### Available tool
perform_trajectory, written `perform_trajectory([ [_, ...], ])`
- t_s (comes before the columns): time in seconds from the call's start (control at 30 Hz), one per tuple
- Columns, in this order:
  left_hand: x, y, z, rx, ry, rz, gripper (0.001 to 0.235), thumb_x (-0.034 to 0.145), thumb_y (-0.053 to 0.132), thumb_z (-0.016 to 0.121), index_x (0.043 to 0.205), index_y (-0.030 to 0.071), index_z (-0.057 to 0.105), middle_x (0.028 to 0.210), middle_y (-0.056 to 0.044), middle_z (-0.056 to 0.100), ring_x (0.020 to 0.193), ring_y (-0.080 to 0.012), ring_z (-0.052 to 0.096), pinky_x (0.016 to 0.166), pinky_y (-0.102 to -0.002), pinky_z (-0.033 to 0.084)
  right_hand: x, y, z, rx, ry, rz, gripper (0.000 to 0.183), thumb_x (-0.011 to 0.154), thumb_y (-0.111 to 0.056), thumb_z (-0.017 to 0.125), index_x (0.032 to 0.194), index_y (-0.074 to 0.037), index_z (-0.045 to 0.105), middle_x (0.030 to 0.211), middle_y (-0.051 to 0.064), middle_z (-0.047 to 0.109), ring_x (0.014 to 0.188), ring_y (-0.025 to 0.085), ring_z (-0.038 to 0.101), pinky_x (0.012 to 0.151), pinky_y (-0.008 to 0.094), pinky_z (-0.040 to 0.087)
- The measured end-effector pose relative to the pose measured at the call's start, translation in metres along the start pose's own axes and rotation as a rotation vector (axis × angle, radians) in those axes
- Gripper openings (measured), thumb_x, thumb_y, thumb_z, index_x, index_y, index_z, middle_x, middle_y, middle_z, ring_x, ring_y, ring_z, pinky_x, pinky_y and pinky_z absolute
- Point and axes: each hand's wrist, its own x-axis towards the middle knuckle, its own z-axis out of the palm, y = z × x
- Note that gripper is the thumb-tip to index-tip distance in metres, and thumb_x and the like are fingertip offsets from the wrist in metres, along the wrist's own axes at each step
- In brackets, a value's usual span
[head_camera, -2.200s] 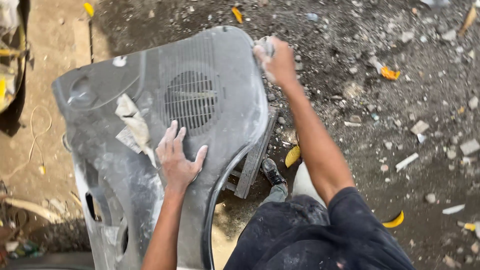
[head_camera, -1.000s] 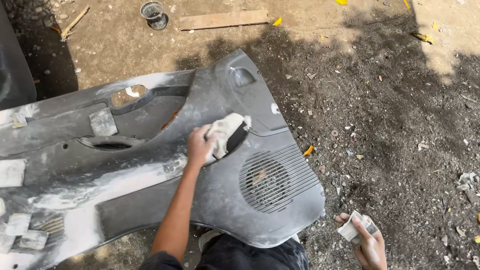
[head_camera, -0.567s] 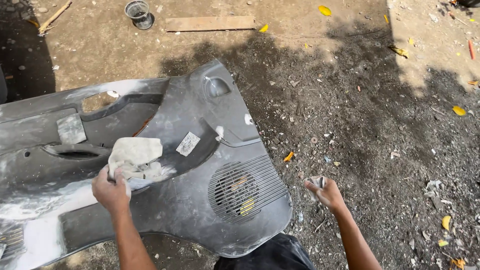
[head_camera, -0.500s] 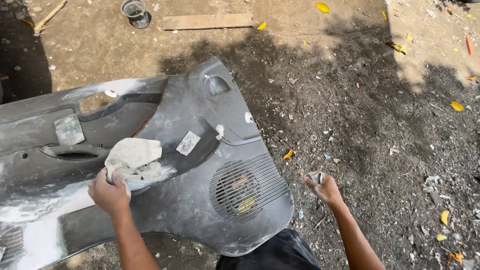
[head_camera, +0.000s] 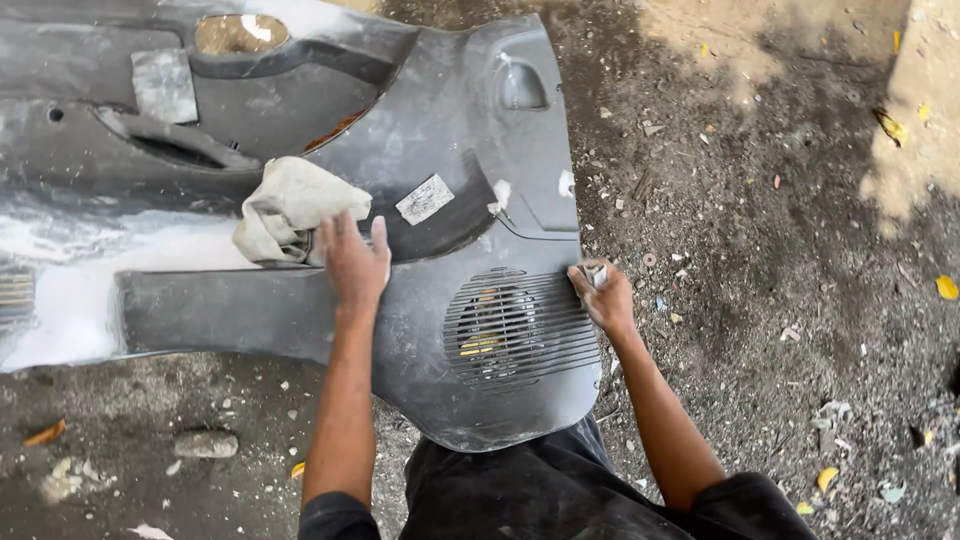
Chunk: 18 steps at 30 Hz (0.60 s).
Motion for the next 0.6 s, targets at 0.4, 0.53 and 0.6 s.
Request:
perform_trajectory([
  [0.4,0.025,0.033,-0.046,-0.081,-0.293,-0.355,0.042,0.096,0.045,0.063,0.101,0.005,0.074,0.097,-0.019,0.074,0.093,-0.04,0.069,0.083,-0.052,0.05,0.066,-0.139,0.056,-0.194,-0.059,-0.657,0.028,0.089,-0.03,0.083,0.097,-0.005,0.074,0.08,0.011,0.077,0.067,0.015,0.072,0.06,0.032,0.057],
  [0.53,0.019,0.035,-0.051,-0.097,-0.315,-0.383,0.043,0.097,0.046,0.061,0.101,0.005,0.074,0.092,-0.021,0.074,0.091,-0.0411,0.069,0.082,-0.052,0.05,0.062,-0.145,0.068,-0.364,-0.119,-0.362,0.033,0.088,-0.035,0.082,0.102,-0.008,0.07,0.083,0.009,0.075,0.061,0.018,0.069,0.051,0.035,0.055],
  [0.6,0.03,0.033,-0.055,-0.115,-0.365,-0.388,0.044,0.099,0.044,0.058,0.098,0.003,0.073,0.089,-0.023,0.073,0.088,-0.0405,0.07,0.081,-0.053,0.051,0.071,-0.135,0.08,-0.303,-0.009,-0.496,0.035,0.088,-0.035,0.086,0.098,-0.005,0.071,0.076,0.013,0.075,0.06,0.02,0.066,0.054,0.035,0.053],
])
